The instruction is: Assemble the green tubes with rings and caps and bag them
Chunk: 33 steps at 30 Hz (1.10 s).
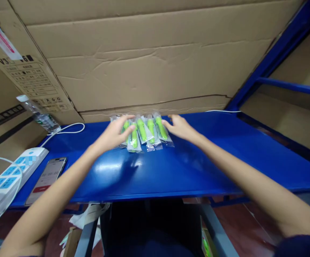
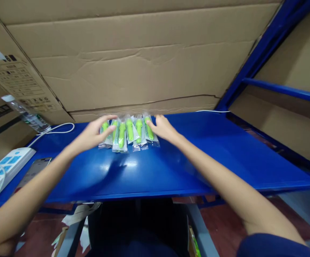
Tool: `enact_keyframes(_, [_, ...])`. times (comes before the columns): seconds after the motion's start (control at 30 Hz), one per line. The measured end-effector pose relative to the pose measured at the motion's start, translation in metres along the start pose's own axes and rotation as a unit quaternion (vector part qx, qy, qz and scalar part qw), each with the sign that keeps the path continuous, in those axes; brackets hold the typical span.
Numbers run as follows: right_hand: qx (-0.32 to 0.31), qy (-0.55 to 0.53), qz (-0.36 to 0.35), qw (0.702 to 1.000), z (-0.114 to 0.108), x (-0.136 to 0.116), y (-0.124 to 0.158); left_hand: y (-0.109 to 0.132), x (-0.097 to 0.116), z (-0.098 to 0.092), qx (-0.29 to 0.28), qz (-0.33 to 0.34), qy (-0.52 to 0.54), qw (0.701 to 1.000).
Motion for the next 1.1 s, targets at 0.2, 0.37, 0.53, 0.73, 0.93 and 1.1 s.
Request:
enact_keyframes(0.2, [-0.106, 0.139, 0.155, 0.972, 0.061, 0.023, 0.019, -0.004, -0.052, 0.113, -0.169, -0.006, -0.177, 0.97])
enact_keyframes(0.37, [-0.062, 0.038, 0.084, 0.994, 0.026, 0.028, 0.041, -0.027, -0.059, 0.087, -0.072, -0.011, -0.123, 0.99])
enact_keyframes(0.53, [0.005, -0.018, -0.022, 1.0, -0.019, 0.001, 0.055, -0.055, -0.036, 0.084, 0.022, 0.043, 0.041, 0.998])
enact_keyframes(0.73, [0.003, -0.046, -0.068, 0.997, -0.041, -0.017, 0.055, -0.061, -0.048, 0.08, 0.09, -0.078, 0.193, 0.974])
enact_keyframes(0.93, [-0.02, -0.03, -0.143, 0.989, -0.022, -0.038, 0.057, -0.05, -0.065, 0.065, 0.088, -0.141, 0.207, 0.964])
enact_keyframes(1.1, [-0.023, -0.038, -0.185, 0.982, -0.006, -0.049, 0.053, -0.031, -0.1, 0.081, -0.083, -0.238, 0.262, 0.931])
Point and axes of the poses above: each hand's wrist, its own y-axis away from the middle knuckle, its own z-axis out of the palm, x = y × z, the point moved 10 cm from there along -y, towards the middle knuckle, and after that the axes turned 2 degrees about x, right-handed, at the moved point
